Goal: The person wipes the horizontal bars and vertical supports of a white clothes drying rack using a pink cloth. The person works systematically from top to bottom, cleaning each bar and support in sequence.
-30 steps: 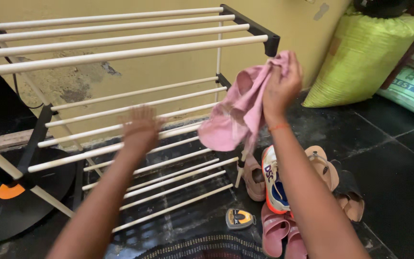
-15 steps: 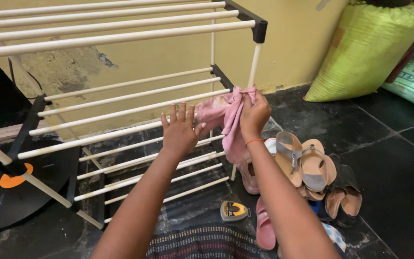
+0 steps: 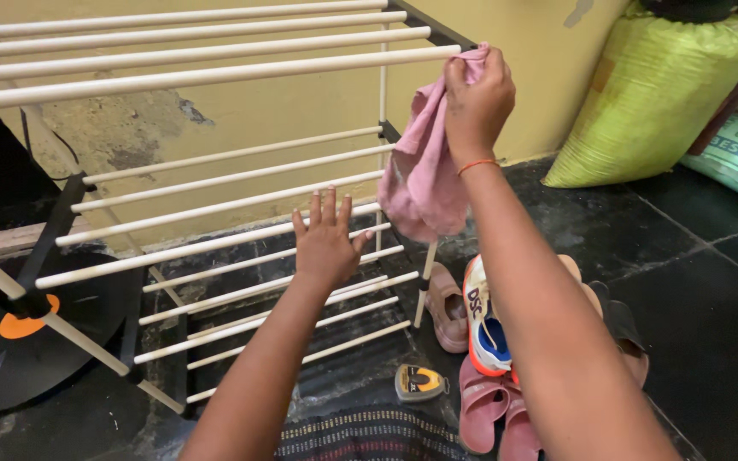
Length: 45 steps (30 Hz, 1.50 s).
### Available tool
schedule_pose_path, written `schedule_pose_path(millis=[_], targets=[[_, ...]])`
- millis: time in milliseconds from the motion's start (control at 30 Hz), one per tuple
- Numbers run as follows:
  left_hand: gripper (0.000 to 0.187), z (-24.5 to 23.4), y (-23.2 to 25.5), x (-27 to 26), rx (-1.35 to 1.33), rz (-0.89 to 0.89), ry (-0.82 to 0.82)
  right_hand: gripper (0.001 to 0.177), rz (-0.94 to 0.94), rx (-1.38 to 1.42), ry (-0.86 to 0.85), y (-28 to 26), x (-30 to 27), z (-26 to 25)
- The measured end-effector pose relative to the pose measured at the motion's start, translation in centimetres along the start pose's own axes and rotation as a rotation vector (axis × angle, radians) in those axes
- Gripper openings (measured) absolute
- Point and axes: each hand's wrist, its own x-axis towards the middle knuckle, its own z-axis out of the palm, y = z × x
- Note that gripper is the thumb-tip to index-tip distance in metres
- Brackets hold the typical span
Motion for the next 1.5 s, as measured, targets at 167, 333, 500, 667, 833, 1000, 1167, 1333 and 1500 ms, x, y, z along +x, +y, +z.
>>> schedule_pose_path(millis=[167, 333, 500, 667, 833, 1000, 1167, 1333, 1500], targets=[[0.078, 0.5, 0.0, -0.1, 0.005, -0.007, 0.036, 0.028, -0.112, -0.025, -0.029, 1.1, -0.7, -0.1], [0.08, 0.6, 0.1, -0.3, 0.03, -0.001, 0.071, 0.025, -0.014, 0.023, -0.056, 1.6, -3.0, -0.3], [0.083, 0.1, 0.1, -0.4, 0.018, -0.003, 0.05, 0.017, 0.122, 0.006, -0.154, 2.2, -10.7, -1.8], [0.084, -0.3, 0.2, -0.5, 0.004, -0.02, -0.001, 0.017, 0.117, -0.003, -0.201, 3.2, -15.1, -3.2], [0.086, -0.6, 0.3, -0.2, -0.005, -0.032, -0.051, 0.015, 0.047, 0.092, -0.155, 3.0, -11.0, -2.4], [0.09, -0.5, 0.1, 0.0, -0.05, -0.038, -0.113, 0.016, 0.124, 0.133, -0.135, 3.5, -9.9, -1.5], [0.093, -1.3, -0.7, 1.3, -0.144, -0.045, -0.274, 0.024, 0.116, -0.066, -0.262, 3.6, -16.9, -5.9], [0.096, -4.3, -2.4, 0.0, -0.417, 0.066, -0.304, 0.024, -0.053, 0.114, -0.111, -3.4, -16.9, -7.2], [0.06, -9.2, -5.7, -8.5, -0.811, -0.07, -0.058, 0.024, 0.158, 0.816, -0.413, -16.7, -16.5, -2.8]])
